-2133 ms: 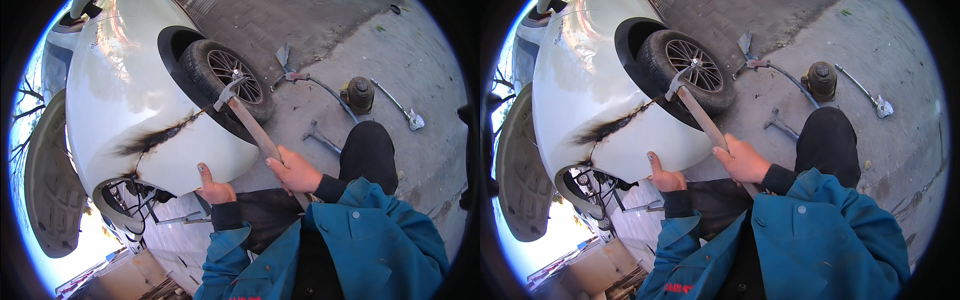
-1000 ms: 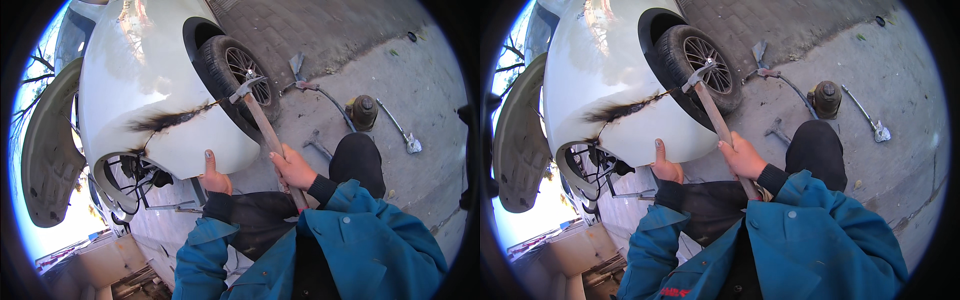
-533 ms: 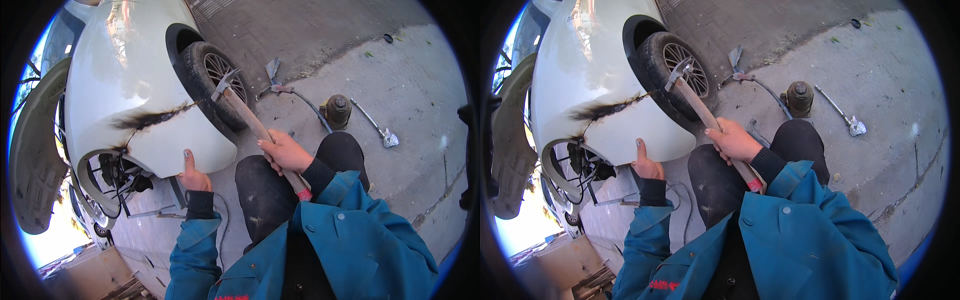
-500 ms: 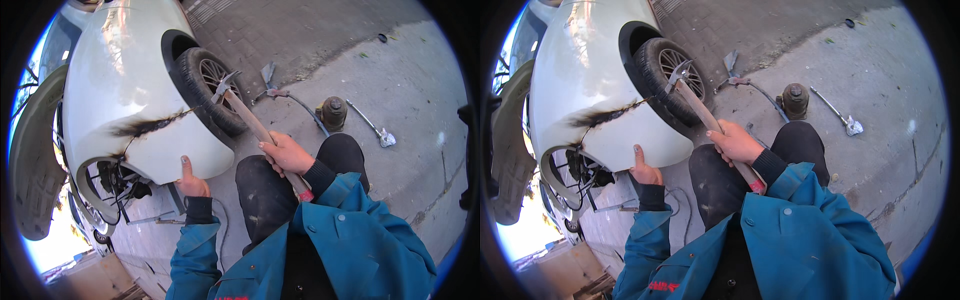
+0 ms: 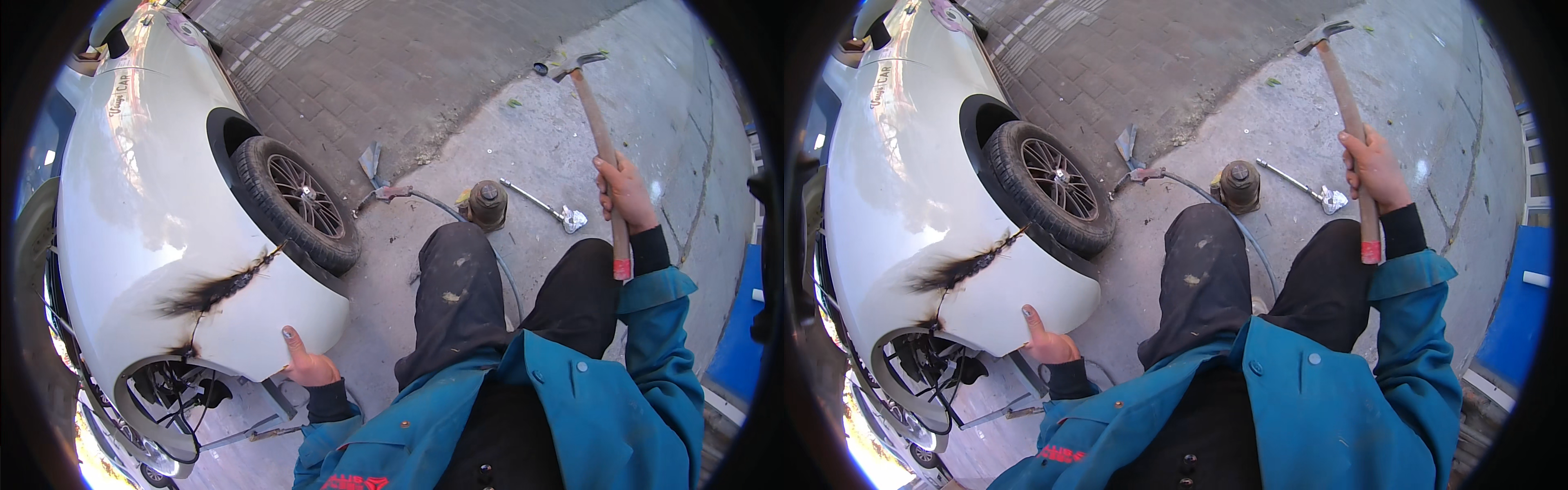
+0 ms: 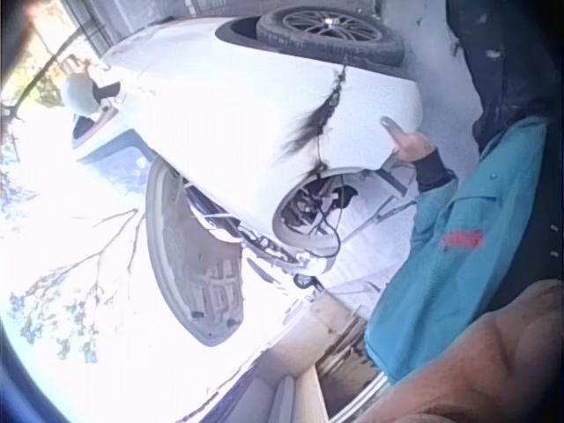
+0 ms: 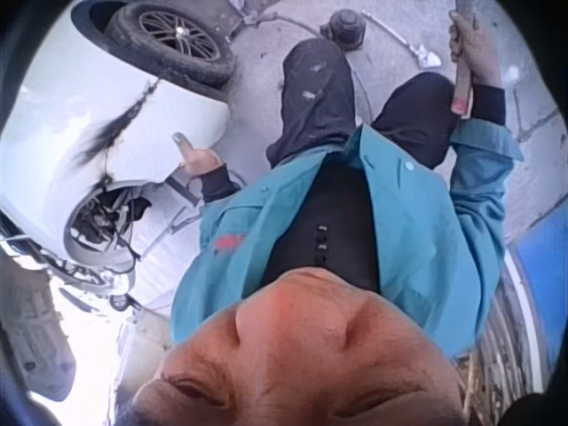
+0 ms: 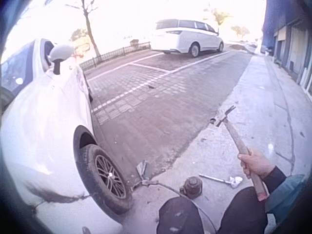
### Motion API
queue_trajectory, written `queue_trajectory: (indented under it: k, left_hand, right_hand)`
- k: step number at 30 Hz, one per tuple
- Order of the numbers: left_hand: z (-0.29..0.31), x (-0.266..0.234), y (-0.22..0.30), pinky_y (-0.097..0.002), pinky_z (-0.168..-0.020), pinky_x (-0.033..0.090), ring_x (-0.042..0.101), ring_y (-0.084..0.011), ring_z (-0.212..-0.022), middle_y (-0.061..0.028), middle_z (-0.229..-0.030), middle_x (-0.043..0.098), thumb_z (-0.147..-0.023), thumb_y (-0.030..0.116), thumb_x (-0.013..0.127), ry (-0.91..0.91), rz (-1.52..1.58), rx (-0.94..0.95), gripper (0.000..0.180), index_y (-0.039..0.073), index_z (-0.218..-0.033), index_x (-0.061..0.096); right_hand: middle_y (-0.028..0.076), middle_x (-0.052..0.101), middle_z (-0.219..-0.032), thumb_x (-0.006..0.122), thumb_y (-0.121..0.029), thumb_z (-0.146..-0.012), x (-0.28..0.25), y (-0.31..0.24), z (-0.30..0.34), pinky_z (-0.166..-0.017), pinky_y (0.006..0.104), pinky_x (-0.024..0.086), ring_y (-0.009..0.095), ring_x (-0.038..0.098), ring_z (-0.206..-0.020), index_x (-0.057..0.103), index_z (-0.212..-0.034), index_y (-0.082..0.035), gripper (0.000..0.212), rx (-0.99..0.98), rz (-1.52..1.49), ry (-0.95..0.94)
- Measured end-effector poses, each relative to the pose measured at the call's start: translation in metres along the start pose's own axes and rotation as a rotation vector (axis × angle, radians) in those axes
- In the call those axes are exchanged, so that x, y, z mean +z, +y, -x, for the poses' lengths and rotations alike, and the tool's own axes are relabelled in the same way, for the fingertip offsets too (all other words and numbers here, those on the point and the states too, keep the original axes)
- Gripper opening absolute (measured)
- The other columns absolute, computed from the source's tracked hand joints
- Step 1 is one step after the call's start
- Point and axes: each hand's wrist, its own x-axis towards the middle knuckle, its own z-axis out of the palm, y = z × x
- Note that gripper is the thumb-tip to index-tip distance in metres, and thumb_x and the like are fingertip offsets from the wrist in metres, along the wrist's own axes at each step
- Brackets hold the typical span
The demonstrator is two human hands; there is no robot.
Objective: The person welds a damaged area on the front bumper of a white car, then uses a hammer to flatten the welded section. The person repeats welding and hammering to smooth the repair.
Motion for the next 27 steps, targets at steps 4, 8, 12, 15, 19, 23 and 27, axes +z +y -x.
queue_trajectory:
  k: [4,8,12,15,19,23,27]
  left_hand:
    - [-0.002,-0.001,0.000,-0.0533,-0.113,0.051,0.059,-0.0366,-0.132,-0.0188,-0.153,0.056,-0.103,0.012,0.074,0.011,-0.056,-0.017,0.065,0.001,-0.159,0.043]
    - [0.000,0.000,0.002,-0.0522,-0.115,0.049,0.059,-0.0369,-0.133,-0.0191,-0.153,0.056,-0.103,0.012,0.074,-0.015,-0.028,0.010,0.063,0.000,-0.157,0.045]
    - [0.003,0.005,0.006,-0.0510,-0.117,0.048,0.058,-0.0364,-0.135,-0.0188,-0.153,0.057,-0.104,0.012,0.073,0.005,-0.036,-0.001,0.060,-0.001,-0.156,0.046]
    - [0.004,0.005,0.007,-0.0500,-0.118,0.046,0.057,-0.0358,-0.136,-0.0181,-0.153,0.057,-0.105,0.011,0.071,-0.040,-0.071,0.085,0.059,-0.001,-0.157,0.046]
    - [0.000,-0.002,-0.001,-0.0480,-0.114,0.050,0.061,-0.0338,-0.130,-0.0183,-0.147,0.060,-0.102,0.011,0.074,0.003,-0.044,0.060,0.057,-0.001,-0.152,0.050]
    - [-0.004,-0.011,-0.007,-0.0445,-0.114,0.049,0.063,-0.0300,-0.128,-0.0166,-0.143,0.063,-0.102,0.012,0.077,0.045,-0.081,0.126,0.053,-0.004,-0.147,0.054]
    - [0.025,0.006,0.003,-0.0417,-0.113,0.050,0.064,-0.0279,-0.128,-0.0179,-0.142,0.065,-0.100,0.009,0.078,0.289,-0.193,0.127,0.052,-0.010,-0.144,0.056]
  right_hand:
    - [-0.003,0.053,-0.077,0.059,-0.032,-0.110,-0.009,-0.035,0.008,-0.040,0.0230,0.045,0.004,0.049,-0.048,0.058,-0.132,-0.003,0.037,-0.070,0.061,0.012]
    - [-0.003,0.056,-0.082,0.055,-0.028,-0.110,0.014,-0.054,0.014,-0.045,0.0210,0.047,0.002,0.051,-0.053,0.055,-0.144,-0.001,0.043,-0.133,0.012,-0.120]
    - [-0.002,0.057,-0.083,0.054,-0.027,-0.109,0.046,-0.059,0.002,-0.045,0.0213,0.048,0.003,0.054,-0.055,0.056,-0.142,-0.001,0.041,-0.096,-0.119,-0.361]
    - [0.003,0.065,-0.085,0.061,-0.024,-0.105,0.078,-0.050,-0.023,-0.046,0.0269,0.049,0.009,0.058,-0.055,0.057,-0.115,-0.001,0.025,-0.013,-0.203,-0.510]
    - [0.004,0.062,-0.081,0.062,-0.011,-0.101,0.119,-0.011,-0.058,-0.052,0.0295,0.050,0.010,0.058,-0.057,0.059,-0.117,0.003,0.021,-0.013,-0.089,-0.649]
    - [0.009,0.066,-0.084,0.063,-0.010,-0.097,0.146,0.025,-0.110,-0.055,0.0352,0.053,0.015,0.065,-0.063,0.057,-0.137,0.009,0.044,-0.038,0.022,-0.770]
    - [0.023,0.073,-0.096,0.066,-0.014,-0.092,0.161,0.046,-0.146,-0.071,0.0445,0.059,0.030,0.074,-0.079,0.058,-0.142,0.007,0.055,-0.197,0.334,-0.811]
